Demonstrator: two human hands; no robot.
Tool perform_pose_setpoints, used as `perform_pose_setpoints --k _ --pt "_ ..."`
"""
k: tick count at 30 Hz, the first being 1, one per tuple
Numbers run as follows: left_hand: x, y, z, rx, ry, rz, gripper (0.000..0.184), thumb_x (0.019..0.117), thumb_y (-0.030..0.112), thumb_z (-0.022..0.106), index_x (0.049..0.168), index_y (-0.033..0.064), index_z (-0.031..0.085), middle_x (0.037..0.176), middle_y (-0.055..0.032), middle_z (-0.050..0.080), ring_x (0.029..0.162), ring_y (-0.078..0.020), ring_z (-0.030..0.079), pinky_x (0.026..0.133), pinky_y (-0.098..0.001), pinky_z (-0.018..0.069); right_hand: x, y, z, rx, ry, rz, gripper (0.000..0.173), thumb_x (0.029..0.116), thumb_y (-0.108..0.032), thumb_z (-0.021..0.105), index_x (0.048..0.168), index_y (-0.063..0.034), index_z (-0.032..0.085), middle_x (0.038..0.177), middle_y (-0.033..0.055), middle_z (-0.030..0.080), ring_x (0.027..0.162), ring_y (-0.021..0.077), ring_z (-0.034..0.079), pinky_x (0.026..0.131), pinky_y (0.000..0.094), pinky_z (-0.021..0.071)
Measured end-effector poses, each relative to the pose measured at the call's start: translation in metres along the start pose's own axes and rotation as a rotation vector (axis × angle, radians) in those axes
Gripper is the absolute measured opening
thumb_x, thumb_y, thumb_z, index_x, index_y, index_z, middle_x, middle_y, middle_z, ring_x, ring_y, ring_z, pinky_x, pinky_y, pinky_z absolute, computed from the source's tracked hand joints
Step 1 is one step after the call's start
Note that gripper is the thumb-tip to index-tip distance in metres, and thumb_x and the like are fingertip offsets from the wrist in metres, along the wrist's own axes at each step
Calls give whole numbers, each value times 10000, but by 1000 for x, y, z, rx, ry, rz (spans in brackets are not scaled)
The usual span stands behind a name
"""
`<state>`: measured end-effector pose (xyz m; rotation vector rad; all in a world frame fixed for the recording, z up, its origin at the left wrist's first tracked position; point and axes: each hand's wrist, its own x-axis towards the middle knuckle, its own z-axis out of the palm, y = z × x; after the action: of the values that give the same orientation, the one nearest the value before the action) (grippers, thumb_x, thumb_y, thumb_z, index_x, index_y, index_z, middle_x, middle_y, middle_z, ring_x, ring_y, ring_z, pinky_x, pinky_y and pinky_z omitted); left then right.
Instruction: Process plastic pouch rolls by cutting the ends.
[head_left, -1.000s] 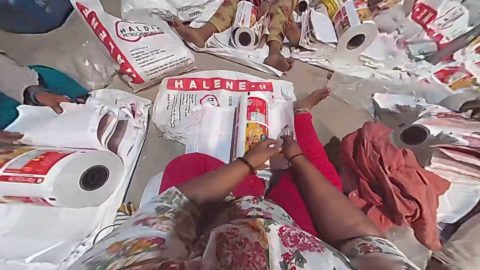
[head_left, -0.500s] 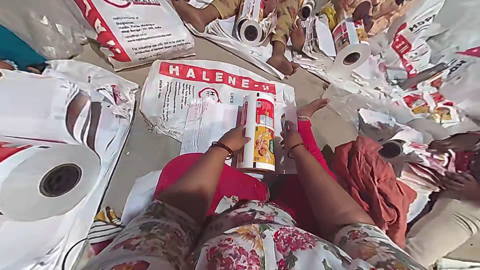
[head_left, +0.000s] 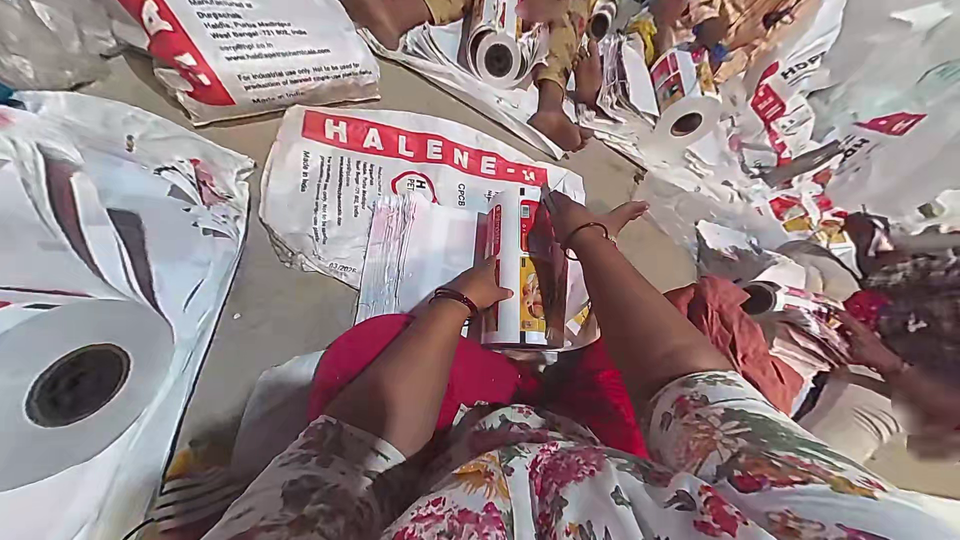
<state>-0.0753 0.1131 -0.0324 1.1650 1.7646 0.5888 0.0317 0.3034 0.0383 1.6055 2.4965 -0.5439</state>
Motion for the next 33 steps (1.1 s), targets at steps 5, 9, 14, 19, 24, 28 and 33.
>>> perform_pose_setpoints --k 5,9,14,19,24,28,33 --pt "1 7 -7 74 -46 -26 932 954 390 738 1631 32 207 1456 -272 545 1328 -418 563 1114 -622 424 -4 -12 -6 -122 -3 -13 552 1052 -152 466 1595 -194 377 1357 246 626 1249 453 605 1016 684 455" --pt "0 9 -7 77 -39 -25 929 950 383 743 1628 31 214 1426 -288 562 1303 -432 578 1094 -636 434 -10 -25 -15 -271 -34 -47 499 1003 -140 518 1498 -102 472 1311 261 640 1236 472 604 970 720 454" --pt "1 7 -6 67 -38 -13 934 950 365 746 1630 26 203 1418 -290 563 1287 -429 585 1094 -626 436 -13 -33 -21 -307 -66 -54 464 1000 -122 527 1459 -51 504 1334 271 621 1250 457 598 995 685 462" --pt "4 0 -2 33 -24 8 926 950 357 751 1632 39 212 1425 -278 566 1288 -424 589 1103 -614 438 -16 -31 -29 -366 -145 -93 410 1012 -116 518 1405 -1 534 1282 297 628 1171 473 629 945 686 482" --pt "6 -9 -2 37 27 46 809 927 309 775 1574 48 365 1360 -272 614 1270 -438 596 1087 -646 440 -39 -27 -27 -452 -216 -165 418 1026 -121 516 1422 12 509 1276 314 617 1165 498 619 929 702 480" --pt "7 -11 -4 30 40 52 784 936 275 772 1579 71 372 1387 -252 607 1308 -418 576 1118 -622 421 -84 -32 -21 -468 -233 -116 578 997 -121 550 1537 -16 370 1302 324 610 1200 503 609 960 697 472" --pt "2 -14 -2 6 71 71 768 942 279 769 1577 75 389 1399 -249 599 1317 -417 567 1129 -615 409 -134 -19 -11 -371 -302 -131 580 1042 -148 500 1577 -22 312 1246 321 627 1091 479 656 912 664 504"
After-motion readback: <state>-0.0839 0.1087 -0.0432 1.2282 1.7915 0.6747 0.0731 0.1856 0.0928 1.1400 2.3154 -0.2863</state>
